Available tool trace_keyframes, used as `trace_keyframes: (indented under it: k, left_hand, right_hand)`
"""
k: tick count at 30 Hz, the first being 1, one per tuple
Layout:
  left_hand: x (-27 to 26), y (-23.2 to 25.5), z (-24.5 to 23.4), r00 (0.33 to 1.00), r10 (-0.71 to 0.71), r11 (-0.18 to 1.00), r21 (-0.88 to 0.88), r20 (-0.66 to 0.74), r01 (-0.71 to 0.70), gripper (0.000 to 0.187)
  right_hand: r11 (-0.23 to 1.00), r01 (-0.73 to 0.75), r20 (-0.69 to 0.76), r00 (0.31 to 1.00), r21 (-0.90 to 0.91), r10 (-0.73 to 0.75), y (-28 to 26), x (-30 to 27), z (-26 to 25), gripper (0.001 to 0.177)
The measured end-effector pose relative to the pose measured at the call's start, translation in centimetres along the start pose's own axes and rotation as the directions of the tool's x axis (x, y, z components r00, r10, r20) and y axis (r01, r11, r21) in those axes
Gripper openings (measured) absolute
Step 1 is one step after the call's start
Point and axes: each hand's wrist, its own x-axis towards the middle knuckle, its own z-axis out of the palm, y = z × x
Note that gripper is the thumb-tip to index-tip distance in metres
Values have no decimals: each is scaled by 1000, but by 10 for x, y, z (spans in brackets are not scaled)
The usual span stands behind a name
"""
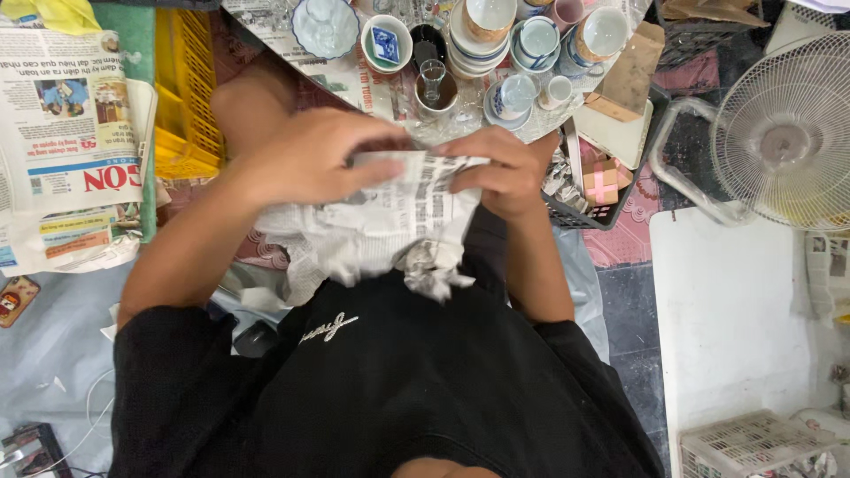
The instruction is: The person sits on the floor and wraps individual ceramic dishes and glassware with newspaper. They fold the paper around each item and place the wrapped pieces into a nearby crate.
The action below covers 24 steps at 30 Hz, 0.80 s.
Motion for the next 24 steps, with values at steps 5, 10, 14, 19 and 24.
trace_keyframes:
  k: [5,10,14,19,24]
  left_hand:
    - [10,-19,12,994,100,974,-197,-52,-109,35]
    - [4,-21,14,928,161,980,-55,-335,-190,28]
    - [5,-19,19,828,280,959,181,-485,-219,26]
    - [1,-23,24,741,411,898,376,-532,-228,24]
    - [-3,-48,23,748,369,915,358,-551,-187,31]
  right_hand:
    - [996,-65,47,997,61,63,-4,3,3,11]
    - [583,-509,55,781,634,622,-12,8,6,56]
    - [763,-505,106,854,403,509,-13,10,6,87]
    - [645,-666,59,711,376,700,14,-18,30,44]
    - [699,-622,-179,689,352,703,36,-46,25,17]
